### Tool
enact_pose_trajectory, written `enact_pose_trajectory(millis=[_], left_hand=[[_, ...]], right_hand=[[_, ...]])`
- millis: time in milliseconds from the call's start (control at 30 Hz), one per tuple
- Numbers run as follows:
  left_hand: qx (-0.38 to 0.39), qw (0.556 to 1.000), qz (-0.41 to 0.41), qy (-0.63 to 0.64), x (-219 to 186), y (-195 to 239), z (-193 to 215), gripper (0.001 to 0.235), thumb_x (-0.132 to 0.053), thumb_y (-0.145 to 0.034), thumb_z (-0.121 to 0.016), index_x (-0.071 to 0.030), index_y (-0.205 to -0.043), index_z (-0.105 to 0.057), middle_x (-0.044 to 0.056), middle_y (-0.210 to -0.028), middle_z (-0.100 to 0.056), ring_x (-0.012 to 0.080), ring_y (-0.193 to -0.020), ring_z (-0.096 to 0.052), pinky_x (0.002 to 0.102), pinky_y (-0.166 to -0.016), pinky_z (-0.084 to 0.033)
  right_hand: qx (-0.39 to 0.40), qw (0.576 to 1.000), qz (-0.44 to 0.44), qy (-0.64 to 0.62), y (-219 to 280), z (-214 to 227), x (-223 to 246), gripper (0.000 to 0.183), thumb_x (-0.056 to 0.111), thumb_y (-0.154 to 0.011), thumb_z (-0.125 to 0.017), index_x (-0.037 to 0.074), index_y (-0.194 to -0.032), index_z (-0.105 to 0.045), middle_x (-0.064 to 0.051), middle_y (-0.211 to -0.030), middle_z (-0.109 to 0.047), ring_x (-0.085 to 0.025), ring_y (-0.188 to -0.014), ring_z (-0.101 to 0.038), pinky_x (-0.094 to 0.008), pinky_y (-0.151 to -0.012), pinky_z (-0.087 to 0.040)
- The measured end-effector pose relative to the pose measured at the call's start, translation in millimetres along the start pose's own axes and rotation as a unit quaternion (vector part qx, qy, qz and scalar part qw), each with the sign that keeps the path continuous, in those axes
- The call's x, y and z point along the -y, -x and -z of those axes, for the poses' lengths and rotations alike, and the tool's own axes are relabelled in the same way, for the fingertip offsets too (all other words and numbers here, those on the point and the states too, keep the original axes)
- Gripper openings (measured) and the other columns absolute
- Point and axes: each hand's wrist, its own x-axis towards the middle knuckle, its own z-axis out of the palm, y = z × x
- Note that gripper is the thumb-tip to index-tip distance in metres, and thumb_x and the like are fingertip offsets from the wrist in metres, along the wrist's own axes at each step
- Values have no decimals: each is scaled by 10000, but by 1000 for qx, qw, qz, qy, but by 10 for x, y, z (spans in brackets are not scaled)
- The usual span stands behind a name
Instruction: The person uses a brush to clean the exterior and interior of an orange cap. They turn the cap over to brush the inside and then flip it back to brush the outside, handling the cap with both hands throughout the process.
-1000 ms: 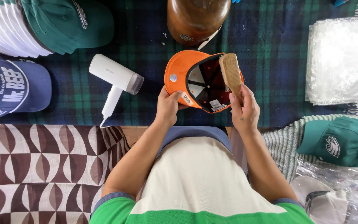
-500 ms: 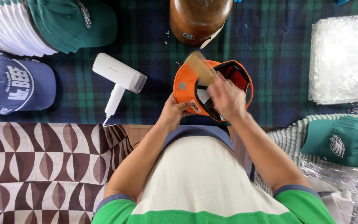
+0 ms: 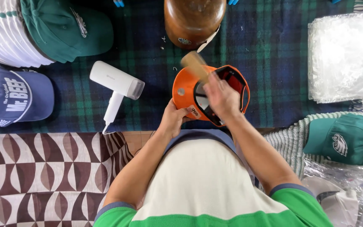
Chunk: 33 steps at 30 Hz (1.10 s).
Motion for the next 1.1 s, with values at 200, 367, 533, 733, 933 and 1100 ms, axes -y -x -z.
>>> enact_pose_trajectory(millis=[200,367,533,733,933,1100], left_hand=[[-4,1000,5,30,51,-29,-2,551,115,-885,-643,12,-1389,-448,232,-1248,-589,425,-1059,-650,577,-804,-619],[-40,996,1,82,78,-48,65,551,141,-835,-678,-40,-1323,-497,214,-1199,-601,454,-1010,-674,594,-734,-636],[-33,993,8,112,82,-44,4,548,156,-830,-674,-38,-1300,-469,197,-1188,-571,431,-1009,-655,605,-761,-626],[-46,990,20,131,353,-179,227,573,161,-815,-671,-97,-1301,-508,206,-1184,-611,500,-990,-680,642,-710,-632],[6,988,33,153,243,-303,296,482,-2,-921,-668,-199,-1327,-500,224,-1189,-663,538,-1004,-685,708,-701,-616],[0,973,106,207,343,-563,600,257,-405,-1071,-452,-233,-1209,-585,158,-1006,-718,458,-845,-731,696,-685,-615]], right_hand=[[-2,996,91,-15,382,-88,202,363,351,-1022,-586,105,-1277,-662,-53,-1101,-753,-206,-793,-708,-286,-577,-574],[7,996,-82,-45,309,-208,-141,370,340,-1048,-605,116,-1342,-623,-93,-1239,-732,-259,-954,-740,-365,-722,-597],[43,994,-5,-98,346,-178,226,334,404,-1006,-614,208,-1268,-681,-13,-1154,-756,-219,-918,-742,-309,-688,-596],[-9,995,-102,-18,213,-263,-348,356,319,-1069,-598,48,-1294,-648,-158,-1185,-734,-307,-975,-732,-404,-747,-596],[28,994,-44,-99,248,-108,-275,412,395,-999,-711,176,-1347,-677,-39,-1066,-760,-232,-899,-741,-333,-724,-595],[204,941,-22,-268,387,337,59,325,374,-938,-701,241,-1233,-728,-69,-1018,-761,-330,-928,-715,-471,-766,-587]])
